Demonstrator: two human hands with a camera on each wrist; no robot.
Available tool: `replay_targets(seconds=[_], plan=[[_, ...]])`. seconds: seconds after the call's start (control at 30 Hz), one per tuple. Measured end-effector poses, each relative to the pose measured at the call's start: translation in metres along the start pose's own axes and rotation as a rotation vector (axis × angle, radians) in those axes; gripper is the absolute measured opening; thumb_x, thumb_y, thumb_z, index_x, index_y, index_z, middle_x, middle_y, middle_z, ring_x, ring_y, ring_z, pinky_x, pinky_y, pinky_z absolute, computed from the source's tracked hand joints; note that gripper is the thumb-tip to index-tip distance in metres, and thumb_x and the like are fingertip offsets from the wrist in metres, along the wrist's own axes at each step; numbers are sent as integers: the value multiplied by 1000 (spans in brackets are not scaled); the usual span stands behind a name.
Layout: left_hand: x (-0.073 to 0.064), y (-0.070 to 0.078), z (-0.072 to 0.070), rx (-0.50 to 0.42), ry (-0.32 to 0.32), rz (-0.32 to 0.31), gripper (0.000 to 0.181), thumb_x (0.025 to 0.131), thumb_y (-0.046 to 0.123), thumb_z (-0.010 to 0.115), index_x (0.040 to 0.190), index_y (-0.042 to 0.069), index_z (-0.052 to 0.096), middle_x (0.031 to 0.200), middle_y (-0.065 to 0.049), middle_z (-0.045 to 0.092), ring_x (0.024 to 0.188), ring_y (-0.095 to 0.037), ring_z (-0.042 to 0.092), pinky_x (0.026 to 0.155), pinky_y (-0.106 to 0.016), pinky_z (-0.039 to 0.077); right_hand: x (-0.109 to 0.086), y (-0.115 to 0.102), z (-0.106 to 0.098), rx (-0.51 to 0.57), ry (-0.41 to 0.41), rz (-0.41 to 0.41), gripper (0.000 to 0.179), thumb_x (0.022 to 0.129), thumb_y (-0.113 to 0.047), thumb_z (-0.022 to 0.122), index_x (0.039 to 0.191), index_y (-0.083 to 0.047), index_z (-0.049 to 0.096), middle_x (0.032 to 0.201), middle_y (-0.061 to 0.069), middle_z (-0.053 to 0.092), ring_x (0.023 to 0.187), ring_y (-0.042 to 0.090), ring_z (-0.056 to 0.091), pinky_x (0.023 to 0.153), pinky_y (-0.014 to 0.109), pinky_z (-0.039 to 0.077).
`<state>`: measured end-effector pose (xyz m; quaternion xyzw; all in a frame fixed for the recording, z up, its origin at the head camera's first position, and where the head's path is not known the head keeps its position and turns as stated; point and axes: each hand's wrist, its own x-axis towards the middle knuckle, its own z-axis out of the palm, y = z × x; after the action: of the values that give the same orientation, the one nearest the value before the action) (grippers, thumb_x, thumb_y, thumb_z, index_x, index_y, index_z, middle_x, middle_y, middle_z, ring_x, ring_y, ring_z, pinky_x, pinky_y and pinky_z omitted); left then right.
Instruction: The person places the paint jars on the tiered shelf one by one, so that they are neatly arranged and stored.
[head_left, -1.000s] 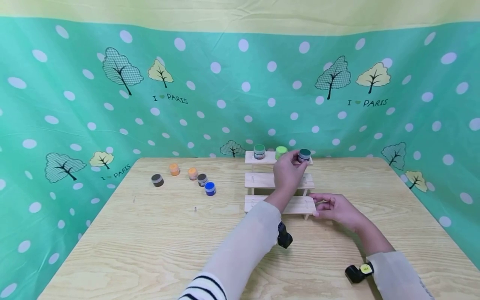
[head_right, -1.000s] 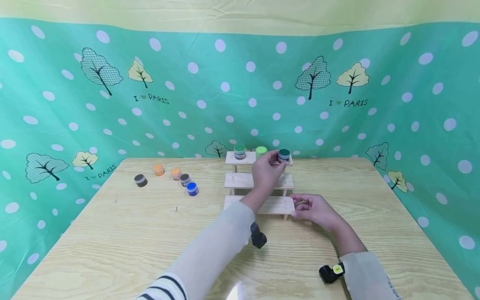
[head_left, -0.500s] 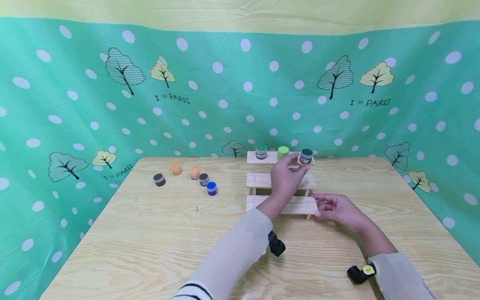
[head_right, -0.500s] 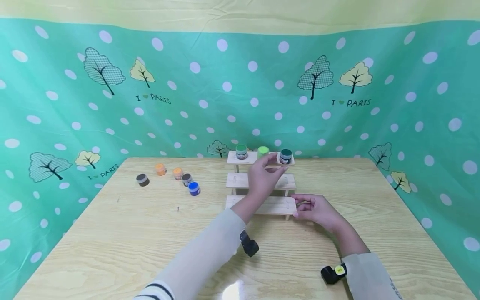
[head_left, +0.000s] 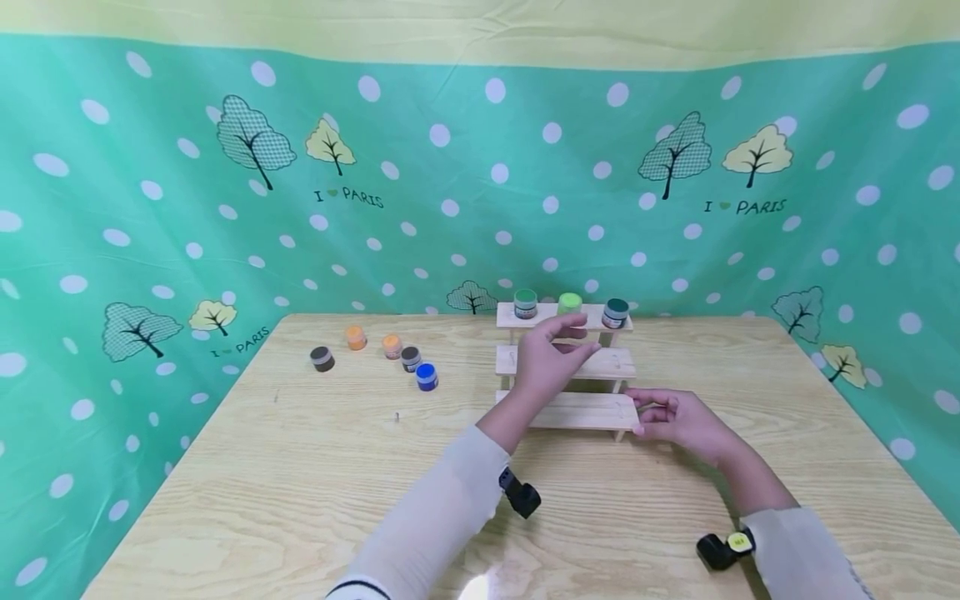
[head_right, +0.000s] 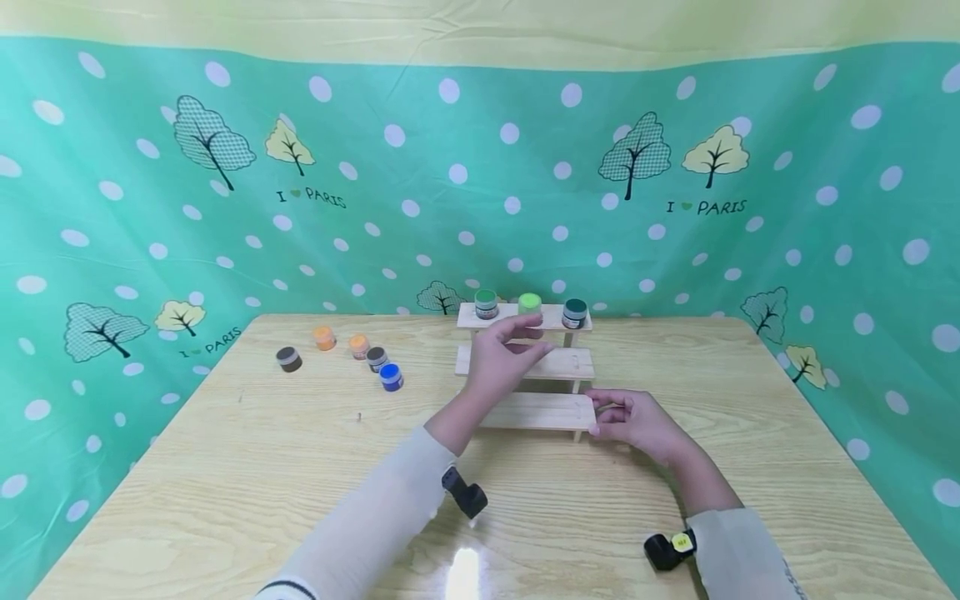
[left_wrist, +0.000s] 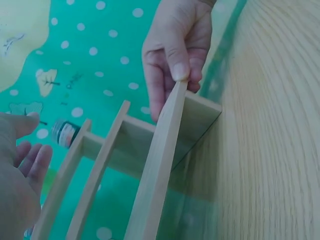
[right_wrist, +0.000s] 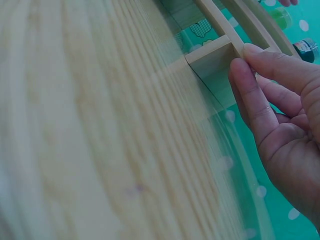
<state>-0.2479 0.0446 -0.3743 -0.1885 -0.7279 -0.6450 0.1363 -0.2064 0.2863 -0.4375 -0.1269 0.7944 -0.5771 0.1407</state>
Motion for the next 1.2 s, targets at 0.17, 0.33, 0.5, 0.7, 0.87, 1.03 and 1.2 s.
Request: replay_targets(seconds=[0.17, 0.33, 0.5, 0.7, 0.87, 1.03, 1.2], plan=[[-2, -3, -11, -5, -40, -21, 39, 79, 7, 82, 115, 5, 69, 109, -2, 71, 94, -8, 67, 77, -19, 57, 0, 1, 0, 0, 3, -2, 67, 83, -5, 77, 137, 14, 43, 111, 20, 65, 90, 16, 66, 78, 27, 59], [-7, -3, -23, -44, -88, -41, 39, 78, 7, 82, 115, 7, 70, 104, 0, 71, 93, -8, 67, 77, -22, 58, 0, 0, 2, -8, 14, 20, 67, 82, -7, 78, 137, 13, 44, 110, 18, 65, 90, 16, 66, 78, 27, 59], [-12, -3, -37, -71, -127, -55, 37, 79, 9, 82, 115, 10, 71, 103, -3, 72, 90, -10, 69, 78, -25, 59, -1, -1, 1, 4, 12, 0, 67, 82, -4, 77, 136, 15, 43, 112, 22, 64, 90, 15, 65, 78, 27, 59], [-16, -1, -53, -104, -176, -64, 37, 80, 7, 81, 116, 8, 71, 106, -15, 71, 86, -16, 71, 77, -29, 59, -1, -2, 1, 27, -2, -11, 67, 82, -3, 77, 137, 16, 42, 112, 24, 63, 90, 14, 65, 78, 27, 59], [-18, 1, -65, -105, -203, -62, 37, 81, 6, 79, 117, 7, 70, 109, -20, 69, 86, -18, 71, 78, -31, 60, -2, -1, 0, 32, -6, -10, 69, 82, -5, 77, 138, 15, 41, 114, 25, 62, 91, 15, 66, 77, 25, 58], [-20, 1, -74, -116, -195, -30, 36, 81, 4, 79, 115, 3, 69, 107, -18, 70, 88, -24, 71, 78, -31, 60, -1, -1, 0, 30, -9, -20, 69, 83, -5, 77, 138, 15, 41, 115, 24, 62, 91, 15, 66, 77, 26, 58], [-23, 1, -82, -108, -187, -17, 35, 80, 2, 79, 113, -2, 69, 105, -16, 70, 89, -28, 70, 78, -32, 60, -1, 1, 0, 16, -5, -22, 69, 83, -7, 77, 138, 14, 41, 113, 22, 63, 90, 15, 66, 77, 26, 59]])
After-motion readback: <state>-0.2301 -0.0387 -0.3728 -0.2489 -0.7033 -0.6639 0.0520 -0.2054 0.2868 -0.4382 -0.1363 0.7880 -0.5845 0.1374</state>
